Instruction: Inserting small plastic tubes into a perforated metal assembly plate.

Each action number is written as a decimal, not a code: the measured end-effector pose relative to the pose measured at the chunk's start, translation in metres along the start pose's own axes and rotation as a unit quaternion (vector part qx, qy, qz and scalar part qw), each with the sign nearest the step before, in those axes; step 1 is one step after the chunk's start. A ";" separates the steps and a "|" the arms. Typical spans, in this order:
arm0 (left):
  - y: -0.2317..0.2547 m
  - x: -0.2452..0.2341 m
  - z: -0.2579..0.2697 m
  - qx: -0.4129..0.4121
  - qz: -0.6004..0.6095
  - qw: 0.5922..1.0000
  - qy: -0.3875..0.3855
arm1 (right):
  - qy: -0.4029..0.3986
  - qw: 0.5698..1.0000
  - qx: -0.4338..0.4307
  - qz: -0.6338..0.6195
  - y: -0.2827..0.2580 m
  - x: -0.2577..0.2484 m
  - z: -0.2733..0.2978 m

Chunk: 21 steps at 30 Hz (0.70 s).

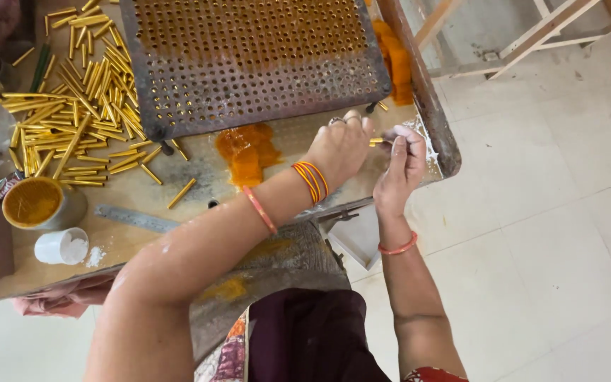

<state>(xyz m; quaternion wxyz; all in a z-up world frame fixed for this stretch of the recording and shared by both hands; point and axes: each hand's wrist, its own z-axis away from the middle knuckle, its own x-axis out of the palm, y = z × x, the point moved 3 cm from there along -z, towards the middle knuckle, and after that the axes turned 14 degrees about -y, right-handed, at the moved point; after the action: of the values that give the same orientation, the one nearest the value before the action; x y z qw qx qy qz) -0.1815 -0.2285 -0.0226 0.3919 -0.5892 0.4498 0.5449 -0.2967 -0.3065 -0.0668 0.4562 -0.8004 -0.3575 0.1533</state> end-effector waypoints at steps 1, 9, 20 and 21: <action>-0.009 -0.014 0.004 0.001 0.002 1.000 -0.002 | 0.000 1.000 0.003 0.002 -0.001 -0.006 0.002; -0.174 -0.087 0.056 0.030 0.624 0.781 0.000 | -0.527 0.718 -0.113 0.440 -0.099 0.072 -0.022; -0.269 -0.052 0.102 0.034 0.924 0.370 0.094 | -0.565 0.570 -0.177 0.570 -0.070 0.071 -0.025; -0.271 -0.046 0.103 0.033 0.924 0.369 0.093 | -0.576 0.577 -0.127 0.565 -0.063 0.068 -0.027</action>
<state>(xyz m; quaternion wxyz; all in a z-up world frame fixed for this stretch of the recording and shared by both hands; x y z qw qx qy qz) 0.0479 -0.0481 0.0051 -0.3819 0.1607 0.7647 0.4936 -0.2612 -0.2542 0.0057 -0.1309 -0.6336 -0.0362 0.7616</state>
